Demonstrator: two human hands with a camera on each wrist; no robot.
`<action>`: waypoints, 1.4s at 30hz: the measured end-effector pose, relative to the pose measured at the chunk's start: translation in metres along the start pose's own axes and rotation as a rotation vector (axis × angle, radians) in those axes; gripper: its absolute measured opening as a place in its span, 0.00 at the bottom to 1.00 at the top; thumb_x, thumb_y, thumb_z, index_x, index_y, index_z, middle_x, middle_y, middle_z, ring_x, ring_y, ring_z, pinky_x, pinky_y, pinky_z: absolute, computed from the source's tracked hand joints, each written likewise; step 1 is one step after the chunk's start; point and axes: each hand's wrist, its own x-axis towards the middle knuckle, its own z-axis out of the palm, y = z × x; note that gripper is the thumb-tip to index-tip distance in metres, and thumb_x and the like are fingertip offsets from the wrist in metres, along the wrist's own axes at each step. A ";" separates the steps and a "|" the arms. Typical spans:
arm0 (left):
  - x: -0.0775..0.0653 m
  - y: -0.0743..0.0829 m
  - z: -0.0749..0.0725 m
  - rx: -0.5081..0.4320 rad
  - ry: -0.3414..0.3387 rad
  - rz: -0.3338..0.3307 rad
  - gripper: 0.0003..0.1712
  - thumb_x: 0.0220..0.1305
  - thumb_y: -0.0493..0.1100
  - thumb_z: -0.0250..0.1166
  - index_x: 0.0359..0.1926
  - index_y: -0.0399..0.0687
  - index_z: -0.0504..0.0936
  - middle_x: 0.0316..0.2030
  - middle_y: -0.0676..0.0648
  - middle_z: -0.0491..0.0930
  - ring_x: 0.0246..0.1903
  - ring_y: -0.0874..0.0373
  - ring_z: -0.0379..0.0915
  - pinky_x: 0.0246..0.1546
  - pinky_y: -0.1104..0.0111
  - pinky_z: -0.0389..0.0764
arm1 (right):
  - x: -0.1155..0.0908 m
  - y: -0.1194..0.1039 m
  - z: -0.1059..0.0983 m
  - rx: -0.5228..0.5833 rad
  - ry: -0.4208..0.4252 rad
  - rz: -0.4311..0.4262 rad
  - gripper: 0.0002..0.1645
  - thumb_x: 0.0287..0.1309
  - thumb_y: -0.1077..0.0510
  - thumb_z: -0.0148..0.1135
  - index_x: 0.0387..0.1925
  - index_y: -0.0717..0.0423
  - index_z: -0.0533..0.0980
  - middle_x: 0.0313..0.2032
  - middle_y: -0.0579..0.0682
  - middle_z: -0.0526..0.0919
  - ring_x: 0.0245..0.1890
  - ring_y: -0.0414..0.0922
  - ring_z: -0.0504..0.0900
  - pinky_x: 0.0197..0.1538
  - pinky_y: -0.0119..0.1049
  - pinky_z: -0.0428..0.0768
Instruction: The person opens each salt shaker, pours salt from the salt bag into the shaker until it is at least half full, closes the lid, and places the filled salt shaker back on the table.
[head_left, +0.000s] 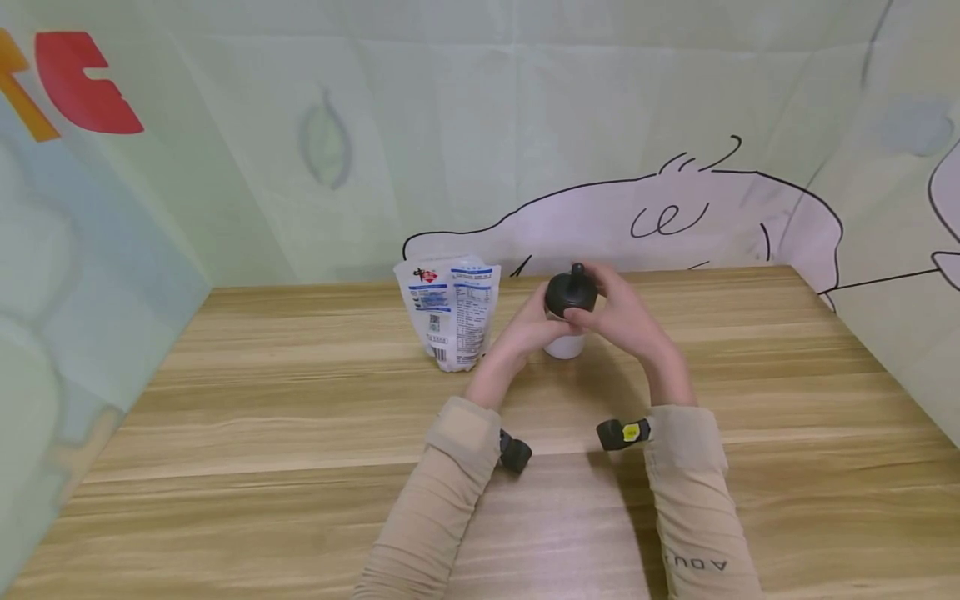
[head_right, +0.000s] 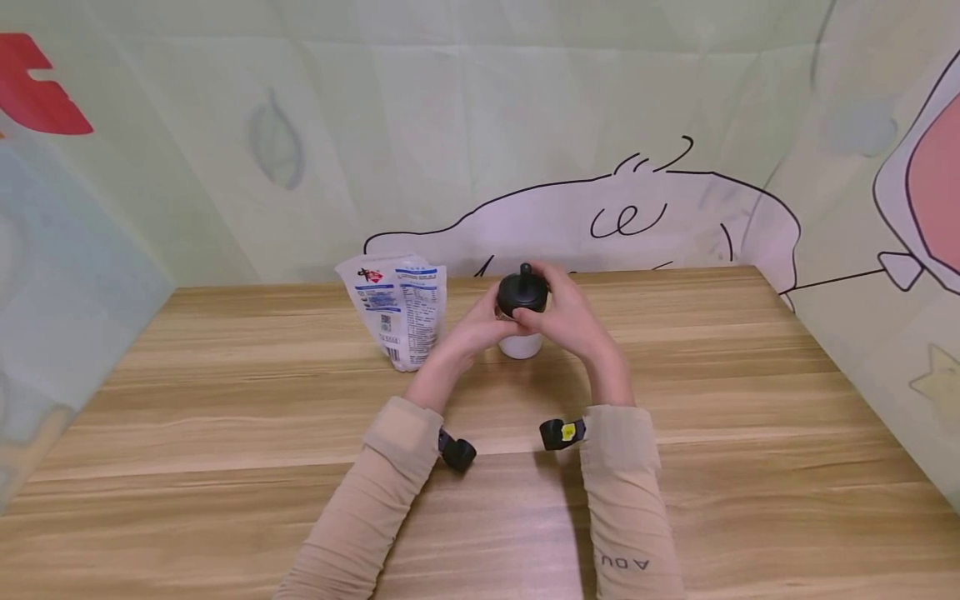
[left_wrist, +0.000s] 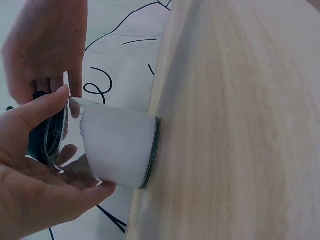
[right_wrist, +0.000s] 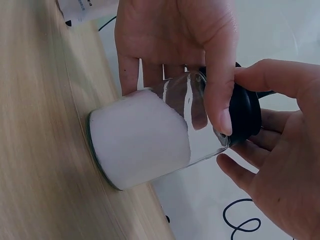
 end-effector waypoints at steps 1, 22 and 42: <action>0.000 0.000 0.000 -0.002 -0.001 -0.002 0.44 0.54 0.38 0.69 0.70 0.49 0.59 0.72 0.46 0.58 0.74 0.49 0.48 0.73 0.49 0.48 | 0.000 0.000 0.000 0.005 -0.001 0.001 0.42 0.56 0.57 0.65 0.70 0.57 0.59 0.69 0.59 0.64 0.70 0.60 0.60 0.71 0.57 0.59; -0.003 0.002 0.000 -0.009 -0.008 -0.021 0.45 0.55 0.39 0.68 0.71 0.49 0.57 0.73 0.45 0.57 0.74 0.48 0.48 0.73 0.48 0.48 | 0.001 -0.001 0.000 0.022 -0.003 -0.039 0.38 0.56 0.59 0.66 0.66 0.61 0.62 0.66 0.60 0.67 0.69 0.57 0.63 0.71 0.55 0.60; -0.003 0.002 -0.001 -0.012 -0.015 -0.038 0.44 0.56 0.39 0.68 0.71 0.50 0.57 0.72 0.45 0.58 0.73 0.48 0.50 0.72 0.48 0.50 | 0.001 -0.001 0.003 -0.039 0.017 -0.060 0.38 0.54 0.56 0.69 0.63 0.65 0.65 0.61 0.60 0.68 0.65 0.56 0.66 0.70 0.54 0.62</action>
